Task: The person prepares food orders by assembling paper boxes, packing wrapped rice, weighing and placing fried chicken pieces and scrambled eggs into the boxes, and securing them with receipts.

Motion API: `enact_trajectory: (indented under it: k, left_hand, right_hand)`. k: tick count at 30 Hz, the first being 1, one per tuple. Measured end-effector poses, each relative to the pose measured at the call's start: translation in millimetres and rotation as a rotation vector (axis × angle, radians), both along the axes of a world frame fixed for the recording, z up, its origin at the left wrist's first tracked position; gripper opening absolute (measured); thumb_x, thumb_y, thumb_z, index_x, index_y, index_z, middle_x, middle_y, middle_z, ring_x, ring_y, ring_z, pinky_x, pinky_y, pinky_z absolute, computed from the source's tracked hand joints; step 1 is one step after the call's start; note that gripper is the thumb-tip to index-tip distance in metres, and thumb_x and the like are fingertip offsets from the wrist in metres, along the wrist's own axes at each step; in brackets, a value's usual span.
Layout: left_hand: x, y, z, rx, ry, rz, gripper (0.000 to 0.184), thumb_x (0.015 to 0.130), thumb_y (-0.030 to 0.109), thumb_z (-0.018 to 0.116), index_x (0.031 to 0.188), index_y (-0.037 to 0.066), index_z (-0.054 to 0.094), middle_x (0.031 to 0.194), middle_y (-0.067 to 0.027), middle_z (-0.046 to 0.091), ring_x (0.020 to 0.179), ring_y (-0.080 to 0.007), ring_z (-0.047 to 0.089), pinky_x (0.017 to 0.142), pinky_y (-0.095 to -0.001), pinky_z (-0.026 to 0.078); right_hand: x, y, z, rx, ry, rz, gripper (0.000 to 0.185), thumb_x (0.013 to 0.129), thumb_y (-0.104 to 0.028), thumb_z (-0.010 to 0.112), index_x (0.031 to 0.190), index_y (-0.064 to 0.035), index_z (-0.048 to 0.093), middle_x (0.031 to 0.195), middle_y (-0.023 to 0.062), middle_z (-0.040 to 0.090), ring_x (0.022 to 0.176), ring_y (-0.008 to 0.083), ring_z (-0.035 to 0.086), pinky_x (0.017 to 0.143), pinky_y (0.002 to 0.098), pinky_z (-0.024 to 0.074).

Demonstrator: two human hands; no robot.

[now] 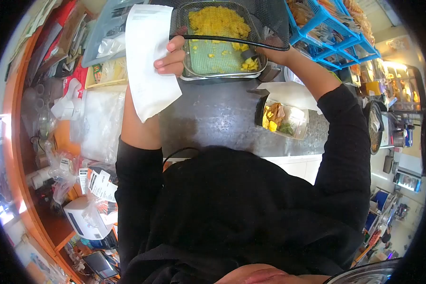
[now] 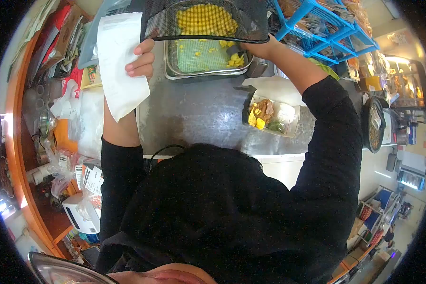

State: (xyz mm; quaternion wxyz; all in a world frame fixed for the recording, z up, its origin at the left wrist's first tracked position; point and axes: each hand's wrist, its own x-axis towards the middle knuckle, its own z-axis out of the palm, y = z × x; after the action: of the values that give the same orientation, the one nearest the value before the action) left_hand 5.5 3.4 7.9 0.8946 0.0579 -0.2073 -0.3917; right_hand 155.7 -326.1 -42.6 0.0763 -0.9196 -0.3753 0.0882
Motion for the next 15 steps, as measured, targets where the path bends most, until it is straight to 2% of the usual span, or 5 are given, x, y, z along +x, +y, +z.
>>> enact_trajectory:
  k: [1, 4, 7, 13, 15]
  left_hand:
    - [-0.4, -0.8, 0.8, -0.002, 0.005, -0.003, 0.046, 0.092, 0.046, 0.047, 0.087, 0.0, 0.042, 0.063, -0.0064, 0.039, 0.055, -0.0141, 0.04, 0.052, -0.0224, 0.038]
    - [-3.0, -1.3, 1.3, -0.006, 0.033, -0.003, 0.046, 0.092, 0.045, 0.047, 0.087, 0.0, 0.041, 0.063, -0.0064, 0.039, 0.055, -0.0142, 0.04, 0.052, -0.0225, 0.037]
    - [-5.3, -2.9, 0.7, -0.02, 0.056, 0.003, 0.045, 0.092, 0.045, 0.047, 0.087, 0.0, 0.041, 0.063, -0.0064, 0.039, 0.055, -0.0144, 0.04, 0.052, -0.0227, 0.037]
    - [-4.0, -2.2, 1.7, -0.034, 0.032, 0.052, 0.041, 0.093, 0.041, 0.046, 0.089, 0.0, 0.042, 0.072, -0.0083, 0.041, 0.057, -0.0142, 0.04, 0.052, -0.0229, 0.037]
    - [-2.8, -2.6, 2.5, -0.038, 0.014, 0.039, 0.04, 0.093, 0.039, 0.046, 0.09, 0.0, 0.043, 0.076, -0.0088, 0.042, 0.058, -0.014, 0.04, 0.052, -0.023, 0.037]
  right_hand:
    - [-2.0, 2.1, 4.2, -0.076, -0.006, 0.015, 0.029, 0.08, -0.022, 0.058, 0.1, -0.0032, 0.066, 0.099, 0.0196, 0.064, 0.096, 0.0325, 0.061, 0.087, 0.0407, 0.0469]
    - [2.5, 1.7, -2.1, -0.029, 0.162, -0.041, 0.028, 0.083, -0.022, 0.055, 0.103, -0.0056, 0.067, 0.101, 0.0194, 0.064, 0.096, 0.0337, 0.061, 0.087, 0.0414, 0.0467]
    - [11.3, 1.2, -13.3, -0.278, -0.02, 0.3, 0.035, 0.084, -0.033, 0.057, 0.103, -0.0057, 0.068, 0.099, 0.0186, 0.065, 0.095, 0.034, 0.061, 0.086, 0.0428, 0.0464]
    - [-19.6, 18.8, -12.9, -0.352, -0.012, 0.049, 0.06, 0.074, -0.057, 0.065, 0.1, -0.003, 0.067, 0.089, 0.018, 0.065, 0.089, 0.0335, 0.062, 0.08, 0.0435, 0.0474]
    - [-23.0, 15.2, -9.1, -0.175, -0.229, 0.061, 0.054, 0.075, -0.053, 0.065, 0.098, -0.0037, 0.067, 0.088, 0.0178, 0.066, 0.088, 0.0346, 0.063, 0.081, 0.0447, 0.0477]
